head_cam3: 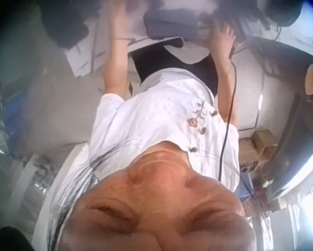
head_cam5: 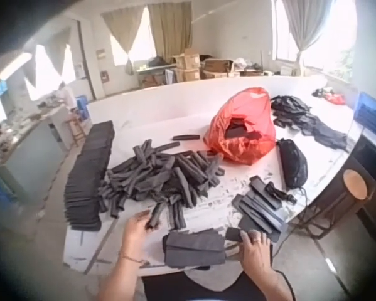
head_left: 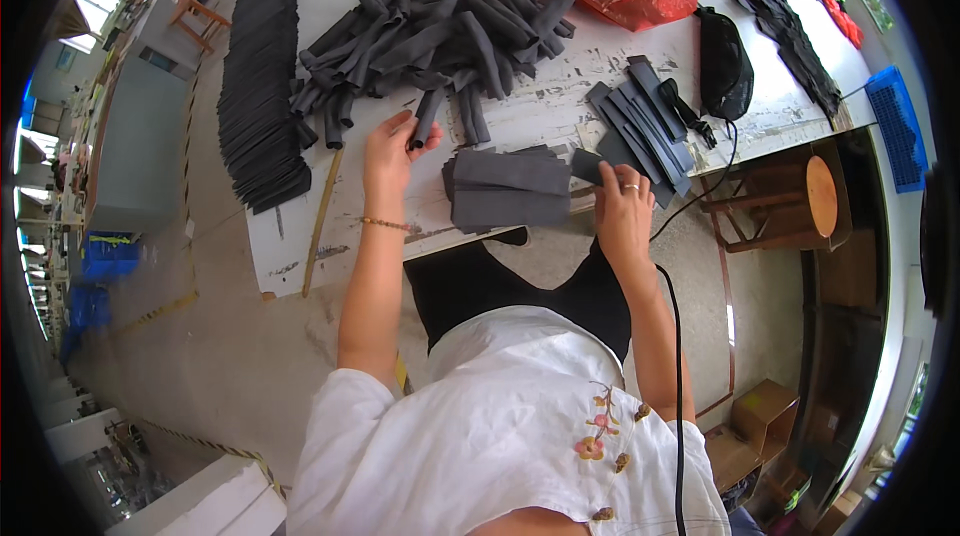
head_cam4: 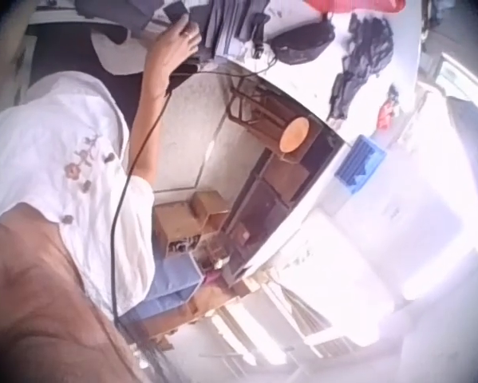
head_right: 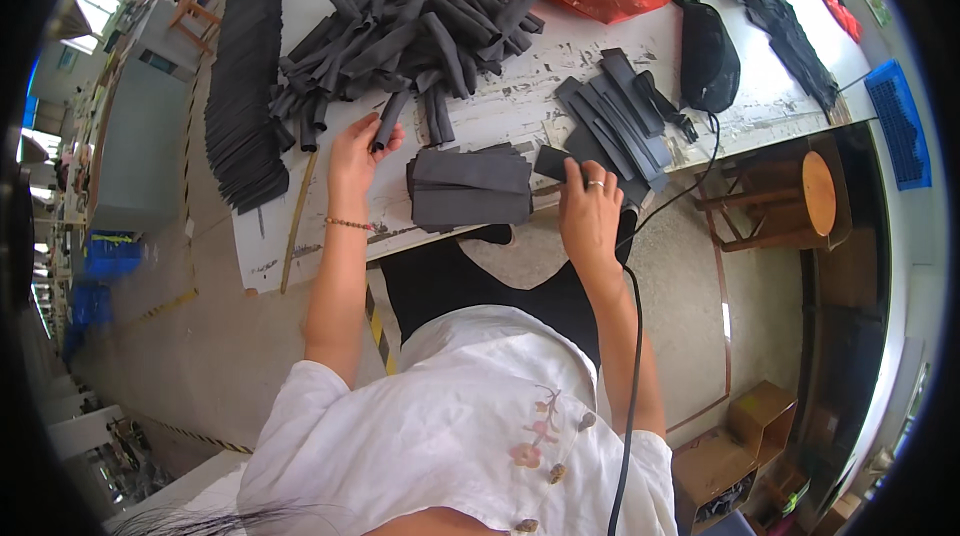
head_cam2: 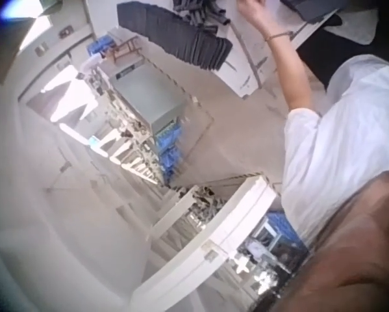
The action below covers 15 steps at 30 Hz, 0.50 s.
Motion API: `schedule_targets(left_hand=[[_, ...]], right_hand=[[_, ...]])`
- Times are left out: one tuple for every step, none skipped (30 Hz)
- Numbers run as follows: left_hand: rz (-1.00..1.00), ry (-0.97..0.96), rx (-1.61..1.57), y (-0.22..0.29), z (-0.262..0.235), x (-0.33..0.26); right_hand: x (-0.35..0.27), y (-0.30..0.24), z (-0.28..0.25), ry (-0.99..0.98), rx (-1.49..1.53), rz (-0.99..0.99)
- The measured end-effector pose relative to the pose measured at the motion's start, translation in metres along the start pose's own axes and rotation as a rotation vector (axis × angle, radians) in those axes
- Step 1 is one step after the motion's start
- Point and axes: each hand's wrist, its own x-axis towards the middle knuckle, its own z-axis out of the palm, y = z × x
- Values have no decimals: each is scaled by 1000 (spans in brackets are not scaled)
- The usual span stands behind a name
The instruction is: Assembling grey plastic or foam components by hand at a workbench.
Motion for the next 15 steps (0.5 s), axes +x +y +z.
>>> schedule_targets(left_hand=[[-50,-42,-143,-3,-11,-7],[-97,-87,-286,-7,-21,-13],[-185,-116,-367,-8,-26,-15],[-181,-111,-367,-12,-28,-18],[-227,-134,-513,-17,-29,-22],[-274,-161,-659,-18,-26,-26],[-294,-206,-778,-18,-25,-29],[-289,-207,-779,-17,-23,-29],[-317,-256,-858,-11,-19,-32],[-343,-306,-937,-5,-15,-36],[-339,-307,-937,2,-9,-40],[-290,-341,-951,12,1,-44],[-240,-374,-963,22,9,-49],[-239,-378,-961,32,19,-54],[-171,-383,-854,44,27,-59]], right_hand=[[-4,-5,-8,-54,-33,40],[-9,-6,-8,-55,-21,19],[-13,-3,-10,-83,-67,-6],[-14,1,-12,-110,-114,-32],[-14,3,-8,-68,-103,-45],[-14,8,-6,-66,-103,-48],[-13,13,-6,-74,-19,-26],[-12,16,-4,-82,64,-5],[-7,10,-11,-22,68,29],[-5,11,-11,-21,69,26],[-2,13,-11,99,89,55],[1,15,-12,221,105,86],[6,14,-12,304,156,164],[11,13,-14,308,156,165],[20,6,-22,423,253,174]])
